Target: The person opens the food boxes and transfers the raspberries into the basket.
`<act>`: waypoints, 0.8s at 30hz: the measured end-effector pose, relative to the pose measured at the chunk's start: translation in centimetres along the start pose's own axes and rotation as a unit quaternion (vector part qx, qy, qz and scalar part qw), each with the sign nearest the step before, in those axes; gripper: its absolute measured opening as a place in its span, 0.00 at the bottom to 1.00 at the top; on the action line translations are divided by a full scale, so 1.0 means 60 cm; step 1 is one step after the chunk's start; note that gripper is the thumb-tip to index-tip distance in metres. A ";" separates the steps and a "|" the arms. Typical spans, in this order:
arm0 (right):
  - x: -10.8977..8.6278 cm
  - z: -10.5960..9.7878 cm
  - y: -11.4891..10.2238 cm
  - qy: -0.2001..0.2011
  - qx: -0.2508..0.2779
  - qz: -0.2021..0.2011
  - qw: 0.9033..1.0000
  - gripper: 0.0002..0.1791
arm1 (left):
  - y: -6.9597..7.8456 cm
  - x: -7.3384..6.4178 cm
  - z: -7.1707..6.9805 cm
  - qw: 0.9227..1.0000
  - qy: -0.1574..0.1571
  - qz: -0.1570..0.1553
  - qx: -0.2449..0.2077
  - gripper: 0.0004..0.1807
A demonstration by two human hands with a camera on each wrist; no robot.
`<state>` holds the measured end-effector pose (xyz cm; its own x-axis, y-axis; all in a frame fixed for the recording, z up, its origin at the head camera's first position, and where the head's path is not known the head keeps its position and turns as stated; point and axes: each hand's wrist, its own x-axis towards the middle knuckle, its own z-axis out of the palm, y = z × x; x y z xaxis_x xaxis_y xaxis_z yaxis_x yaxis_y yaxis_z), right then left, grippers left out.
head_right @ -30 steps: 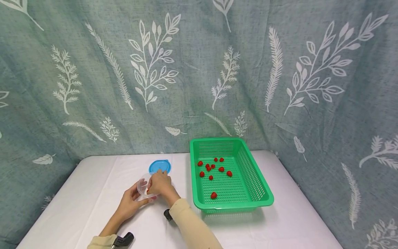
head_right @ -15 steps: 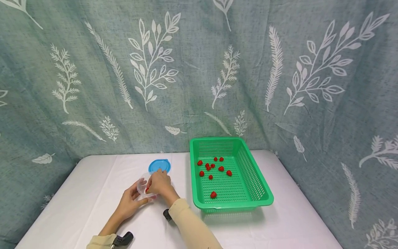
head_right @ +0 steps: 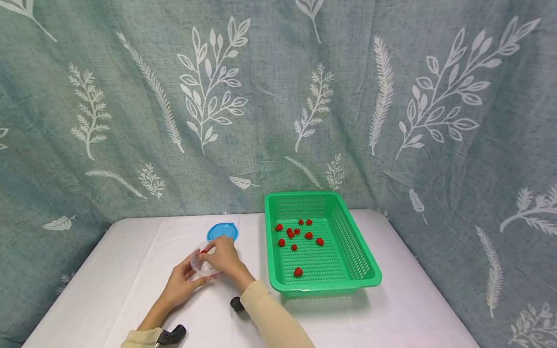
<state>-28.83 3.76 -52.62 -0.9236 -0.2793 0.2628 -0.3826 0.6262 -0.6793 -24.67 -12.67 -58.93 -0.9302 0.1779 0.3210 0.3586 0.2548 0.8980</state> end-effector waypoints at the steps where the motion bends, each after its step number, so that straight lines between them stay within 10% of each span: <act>1: -0.001 -0.001 0.000 0.007 0.009 0.001 1.000 0.05 | -0.001 0.001 0.000 1.000 -0.001 0.001 -0.001 0.49; 11: -0.006 -0.036 -0.039 0.058 0.101 -0.032 0.993 0.06 | -0.004 0.001 0.003 1.000 0.004 0.001 0.004 0.51; 24: -0.025 -0.164 -0.130 0.013 0.202 -0.026 0.979 0.08 | 0.004 0.001 0.000 1.000 -0.004 -0.020 0.005 0.50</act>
<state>-24.72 6.44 -40.99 -0.9054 -0.2811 0.3181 -0.3927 0.2703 -0.8790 -24.63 -12.59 -58.73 -0.9432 0.1746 0.2825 0.3218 0.2704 0.9074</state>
